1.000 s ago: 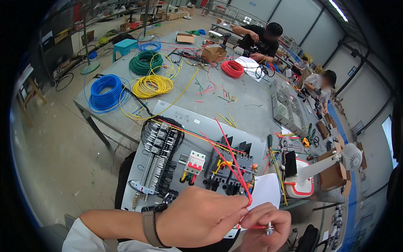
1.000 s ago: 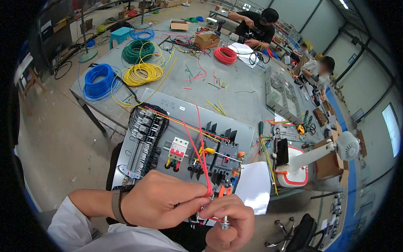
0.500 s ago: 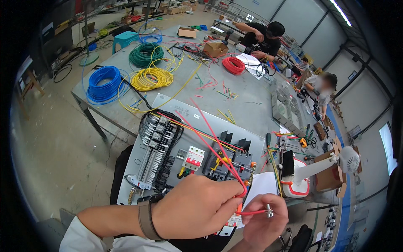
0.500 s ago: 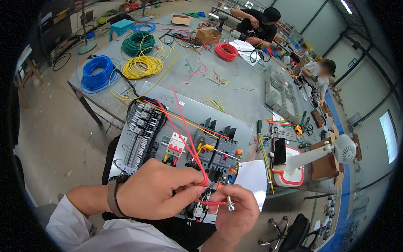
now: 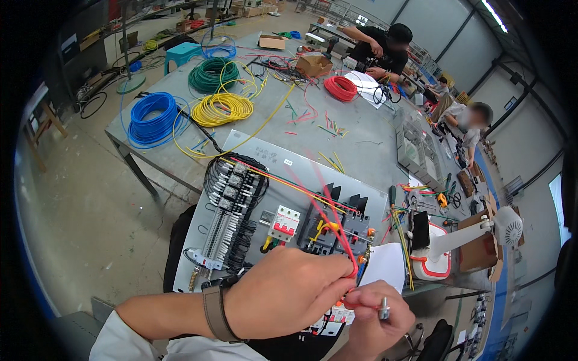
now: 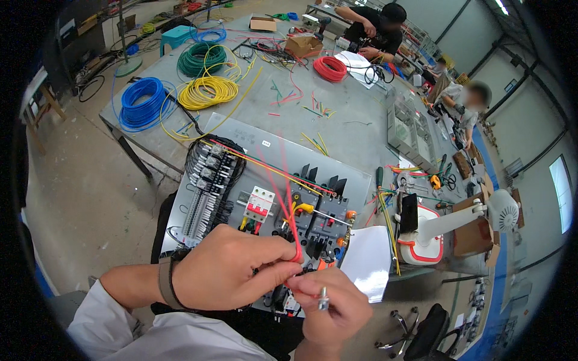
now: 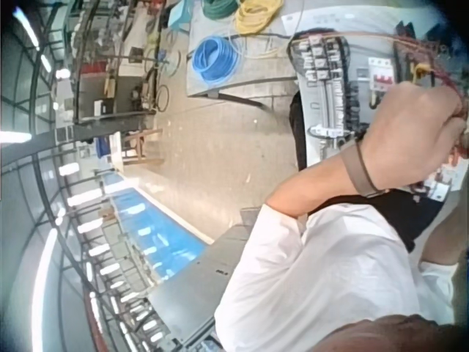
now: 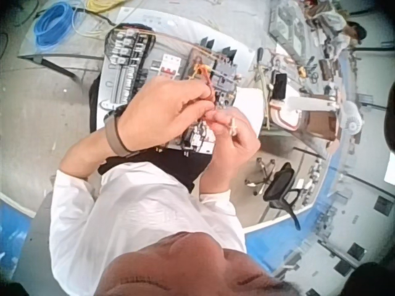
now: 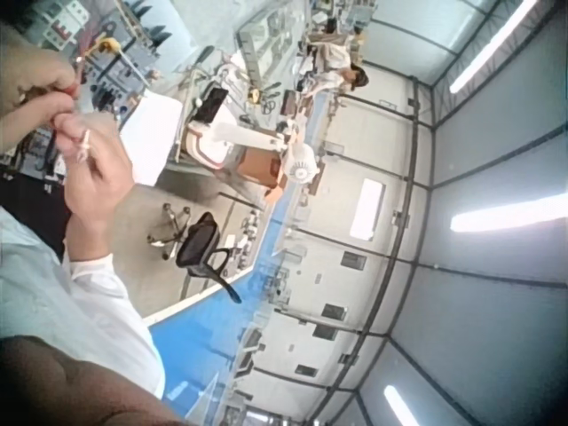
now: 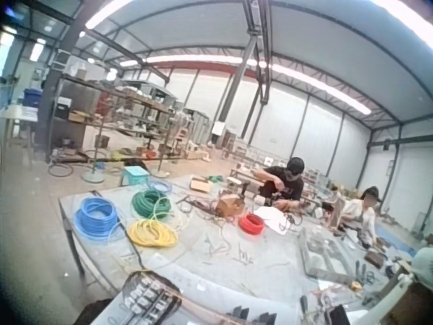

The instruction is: The person strips and connects colored wires to terminals on an electrical panel. They use wire strippers and a screwdriver to prepare and secure the wires to various components within the panel.

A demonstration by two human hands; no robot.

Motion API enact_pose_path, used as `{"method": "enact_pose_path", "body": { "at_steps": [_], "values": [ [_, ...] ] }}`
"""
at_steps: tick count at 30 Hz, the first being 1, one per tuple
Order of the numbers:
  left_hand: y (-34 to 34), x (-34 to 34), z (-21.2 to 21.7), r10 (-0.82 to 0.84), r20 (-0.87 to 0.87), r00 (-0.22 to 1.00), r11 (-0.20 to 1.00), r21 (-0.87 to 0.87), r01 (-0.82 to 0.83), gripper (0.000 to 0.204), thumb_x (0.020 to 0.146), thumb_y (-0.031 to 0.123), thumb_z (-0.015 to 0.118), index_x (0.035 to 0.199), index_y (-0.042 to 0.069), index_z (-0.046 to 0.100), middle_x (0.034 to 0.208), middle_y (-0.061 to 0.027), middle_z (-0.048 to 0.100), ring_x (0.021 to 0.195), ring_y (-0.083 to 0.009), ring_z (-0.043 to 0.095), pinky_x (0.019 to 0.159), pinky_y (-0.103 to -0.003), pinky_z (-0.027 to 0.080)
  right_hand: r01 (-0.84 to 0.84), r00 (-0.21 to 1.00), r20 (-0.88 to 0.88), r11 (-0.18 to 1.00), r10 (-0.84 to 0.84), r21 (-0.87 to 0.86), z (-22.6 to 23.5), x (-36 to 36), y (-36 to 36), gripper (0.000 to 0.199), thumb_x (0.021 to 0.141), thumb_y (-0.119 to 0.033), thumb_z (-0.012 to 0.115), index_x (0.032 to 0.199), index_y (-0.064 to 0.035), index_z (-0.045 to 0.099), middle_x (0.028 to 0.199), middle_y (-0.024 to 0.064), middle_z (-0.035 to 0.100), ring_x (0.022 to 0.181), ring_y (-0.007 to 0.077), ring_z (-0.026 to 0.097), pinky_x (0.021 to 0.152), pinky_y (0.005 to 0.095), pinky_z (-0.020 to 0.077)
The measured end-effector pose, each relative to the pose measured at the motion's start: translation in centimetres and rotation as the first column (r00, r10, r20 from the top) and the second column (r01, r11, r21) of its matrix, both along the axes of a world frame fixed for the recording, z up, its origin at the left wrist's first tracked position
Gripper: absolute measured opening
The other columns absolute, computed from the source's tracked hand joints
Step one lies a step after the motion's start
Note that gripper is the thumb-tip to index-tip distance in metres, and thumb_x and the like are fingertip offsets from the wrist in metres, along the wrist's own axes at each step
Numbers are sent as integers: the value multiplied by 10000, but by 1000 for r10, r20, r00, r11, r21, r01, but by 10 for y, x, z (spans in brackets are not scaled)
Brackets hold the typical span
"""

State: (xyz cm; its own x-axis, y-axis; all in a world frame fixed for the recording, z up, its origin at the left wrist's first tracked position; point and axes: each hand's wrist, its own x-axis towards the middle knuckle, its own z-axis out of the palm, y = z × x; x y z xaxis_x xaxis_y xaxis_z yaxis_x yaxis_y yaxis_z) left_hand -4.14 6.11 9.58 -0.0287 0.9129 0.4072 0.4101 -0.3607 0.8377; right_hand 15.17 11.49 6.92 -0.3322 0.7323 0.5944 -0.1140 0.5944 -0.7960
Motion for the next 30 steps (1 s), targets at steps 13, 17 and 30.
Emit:
{"method": "enact_pose_path", "body": {
  "at_steps": [13, 17, 30],
  "values": [
    [4, -2, -4, -62, 19, 998, 998, -19, 62, 100, 947, 150, 702, 906, 63, 674, 674, -113, 626, 575, -314, 631, 510, -383, 464, 131, 991, -43, 991, -130, 32, -5, -10, -6, 213, 860, -153, 829, 885, 20, 707, 772, 146, 737, 694, 221, 705, 621, 313, 557],
    [3, -1, -8, -79, 18, 997, 997, -18, 79, 96, 960, 142, 679, 897, 70, 670, 679, -113, 628, 591, -328, 637, 523, -395, 476, 127, 991, -25, 977, -134, -171, -1, -6, -9, 282, 863, -194, 844, 899, 52, 711, 791, 161, 723, 701, 208, 707, 629, 302, 568],
    [5, 1, -13, -86, -89, 992, 996, -21, 85, 111, 974, 135, 655, 883, 71, 648, 701, -109, 650, 614, -333, 653, 525, -416, 493, -17, 997, -79, 876, -24, -482, 6, -6, 3, 333, 916, -231, 809, 958, 59, 652, 787, 128, 670, 689, 191, 667, 606, 293, 562]
  ]
}}
